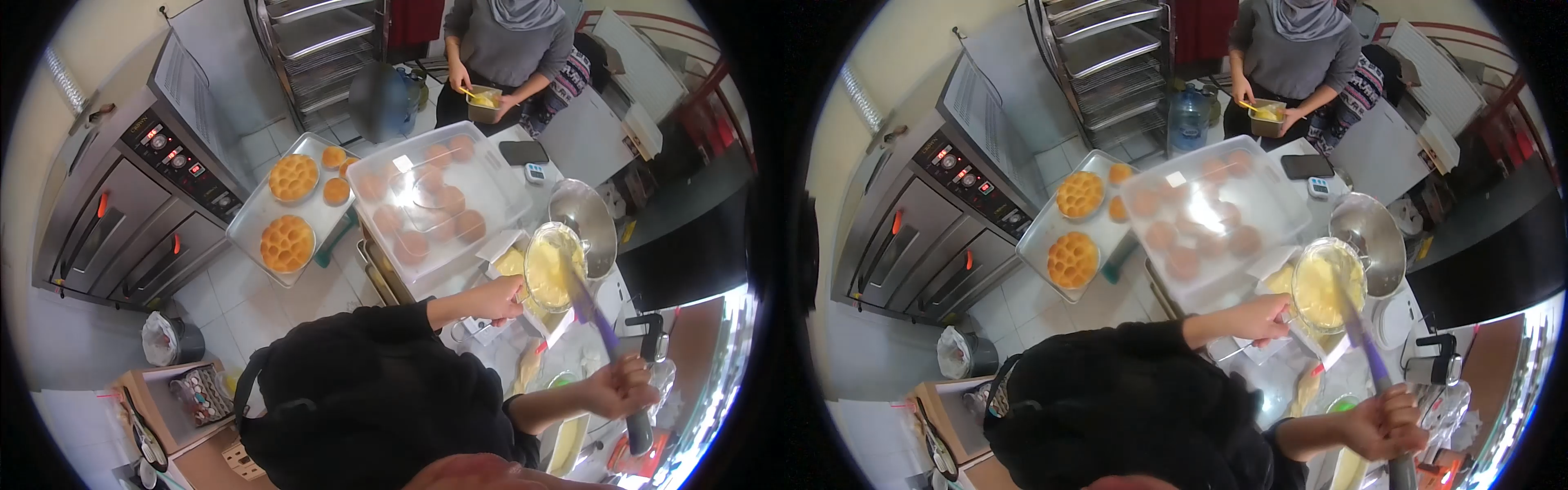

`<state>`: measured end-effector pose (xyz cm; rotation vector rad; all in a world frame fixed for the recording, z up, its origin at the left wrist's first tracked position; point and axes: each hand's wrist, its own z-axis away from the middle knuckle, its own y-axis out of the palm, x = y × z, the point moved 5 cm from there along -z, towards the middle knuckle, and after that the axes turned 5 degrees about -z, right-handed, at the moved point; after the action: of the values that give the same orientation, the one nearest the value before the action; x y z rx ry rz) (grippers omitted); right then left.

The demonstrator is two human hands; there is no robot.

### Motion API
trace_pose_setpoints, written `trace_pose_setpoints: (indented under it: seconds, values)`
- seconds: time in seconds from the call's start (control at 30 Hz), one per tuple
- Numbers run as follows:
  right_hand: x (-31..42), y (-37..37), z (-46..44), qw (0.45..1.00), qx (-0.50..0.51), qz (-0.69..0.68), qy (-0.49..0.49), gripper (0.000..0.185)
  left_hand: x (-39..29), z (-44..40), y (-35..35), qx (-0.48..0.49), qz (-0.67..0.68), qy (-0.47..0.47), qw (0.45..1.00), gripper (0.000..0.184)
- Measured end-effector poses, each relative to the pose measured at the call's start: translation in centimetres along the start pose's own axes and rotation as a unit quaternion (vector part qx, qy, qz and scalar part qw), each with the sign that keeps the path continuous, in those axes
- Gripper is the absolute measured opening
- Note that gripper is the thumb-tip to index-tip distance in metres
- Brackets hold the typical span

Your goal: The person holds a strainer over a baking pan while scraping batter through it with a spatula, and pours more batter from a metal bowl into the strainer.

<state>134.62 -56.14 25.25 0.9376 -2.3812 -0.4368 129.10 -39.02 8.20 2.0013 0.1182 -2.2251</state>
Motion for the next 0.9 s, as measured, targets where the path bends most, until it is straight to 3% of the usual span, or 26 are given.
trace_pose_setpoints:
  seconds: [0.03, 0.13, 0.2, 0.3, 0.37, 0.43, 0.47, 0.57, 0.67, 0.8, 0.83, 0.87, 0.9]
  values:
    - [-0.3, 0.4, 0.5, 0.994, 0.022, -0.102, 0.034, 0.031, -0.3, 0.1, -0.2, -0.005, 0.001, 0.003, 1.0, 0.021]
    - [-3.6, 1.8, 2.6, 0.986, 0.167, 0.002, -0.002, 0.032, -0.7, 0.2, -0.5, -0.022, 0.005, 0.01, 1.0, 0.021]
    - [-5.2, 2.4, 3.1, 0.981, 0.19, 0.021, 0.028, 0.032, 0.2, -0.3, -0.3, -0.032, 0.01, 0.013, 0.999, 0.021]
    - [-5.3, 1.7, 1.7, 0.984, 0.155, -0.045, 0.079, 0.03, -1.0, 0.3, -0.6, -0.02, 0.046, 0.016, 0.999, 0.023]
    - [-3.3, 1.9, 0.9, 0.983, 0.164, -0.05, 0.06, 0.027, -0.6, -0.2, -0.6, -0.005, 0.043, 0.044, 0.998, 0.039]
    - [-2.1, 1.9, 1.0, 0.981, 0.177, -0.033, 0.066, 0.019, -0.8, -0.4, -0.1, -0.001, 0.043, 0.018, 0.999, 0.034]
    - [-3.0, 1.1, 1.8, 0.985, 0.154, 0.068, 0.035, 0.015, -0.8, -0.4, 0.2, 0.018, 0.036, 0.012, 0.999, 0.03]
    - [-6.0, 0.7, 1.3, 0.977, 0.131, 0.104, 0.135, 0.027, -0.3, -0.7, 0.5, 0.01, -0.003, -0.017, 1.0, 0.019]
    - [-3.7, 0.4, -1.2, 0.987, 0.109, -0.007, 0.117, 0.026, -0.4, -0.5, 1.1, 0.038, 0.017, -0.029, 0.999, 0.018]
    - [-1.2, 1.5, -1.1, 0.982, 0.151, 0.058, 0.101, 0.025, -0.3, -0.5, 1.4, 0.048, -0.002, -0.025, 0.999, 0.021]
    - [-1.9, 1.8, -0.6, 0.974, 0.161, 0.07, 0.146, 0.026, -0.9, -0.2, 1.6, 0.043, -0.041, -0.024, 0.998, 0.021]
    - [-2.6, 1.2, -0.1, 0.968, 0.145, 0.149, 0.139, 0.028, -0.7, -0.3, 1.7, 0.049, -0.041, -0.025, 0.998, 0.021]
    - [-3.9, 0.1, 0.3, 0.975, 0.044, 0.066, 0.208, 0.031, -0.5, -0.4, 1.7, 0.056, -0.038, -0.025, 0.997, 0.021]
